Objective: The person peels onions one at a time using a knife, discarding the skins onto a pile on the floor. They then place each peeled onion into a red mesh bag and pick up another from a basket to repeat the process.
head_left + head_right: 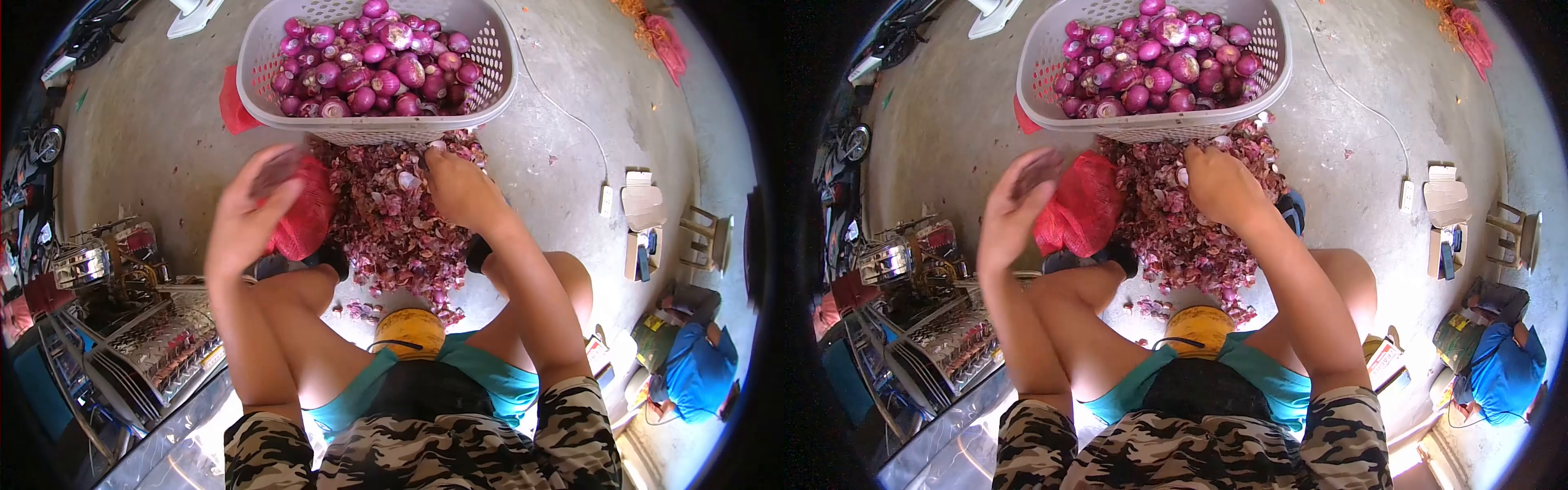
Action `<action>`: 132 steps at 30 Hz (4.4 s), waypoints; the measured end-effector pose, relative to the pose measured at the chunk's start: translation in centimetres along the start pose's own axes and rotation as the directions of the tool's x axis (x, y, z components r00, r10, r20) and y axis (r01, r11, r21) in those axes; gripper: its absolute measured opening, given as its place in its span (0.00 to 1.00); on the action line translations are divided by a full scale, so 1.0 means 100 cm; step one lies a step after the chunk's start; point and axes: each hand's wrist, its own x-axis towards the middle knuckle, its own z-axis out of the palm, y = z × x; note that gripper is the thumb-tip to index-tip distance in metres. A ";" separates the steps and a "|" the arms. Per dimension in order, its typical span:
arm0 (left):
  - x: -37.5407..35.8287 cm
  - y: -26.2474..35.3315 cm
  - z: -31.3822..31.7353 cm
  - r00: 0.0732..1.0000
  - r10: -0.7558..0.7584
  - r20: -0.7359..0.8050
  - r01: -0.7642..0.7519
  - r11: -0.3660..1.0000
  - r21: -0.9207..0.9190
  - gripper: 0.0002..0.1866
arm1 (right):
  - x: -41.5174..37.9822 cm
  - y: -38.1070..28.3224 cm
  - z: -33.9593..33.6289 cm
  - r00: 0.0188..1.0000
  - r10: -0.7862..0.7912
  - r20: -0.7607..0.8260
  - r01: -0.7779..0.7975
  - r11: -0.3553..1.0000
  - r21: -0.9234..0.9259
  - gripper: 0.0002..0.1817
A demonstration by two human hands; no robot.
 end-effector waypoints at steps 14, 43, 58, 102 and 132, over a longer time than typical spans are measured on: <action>-0.116 -0.343 -0.061 0.530 -0.210 -0.822 0.711 0.637 0.296 0.45 | 0.002 -0.010 -0.025 0.969 0.128 0.210 -0.123 0.992 -0.039 0.17; 0.032 -0.119 0.033 0.534 -0.379 0.756 0.018 0.899 0.439 0.39 | 0.019 -0.036 0.078 0.955 0.255 0.153 -0.291 0.904 0.312 0.33; 0.087 -0.216 0.073 0.589 -0.668 0.455 0.107 0.622 0.775 0.21 | 0.023 -0.035 0.092 0.984 0.082 0.156 -0.172 0.639 0.750 0.08; 0.011 -0.261 0.012 0.756 -0.638 0.150 0.253 0.496 0.831 0.18 | 0.005 -0.077 0.028 0.970 -0.082 0.228 -0.123 0.644 0.755 0.12; 0.058 0.012 0.067 0.943 -0.291 0.162 0.258 0.329 -0.908 0.10 | 0.014 -0.056 -0.010 0.948 -0.034 -0.317 0.297 0.459 0.837 0.17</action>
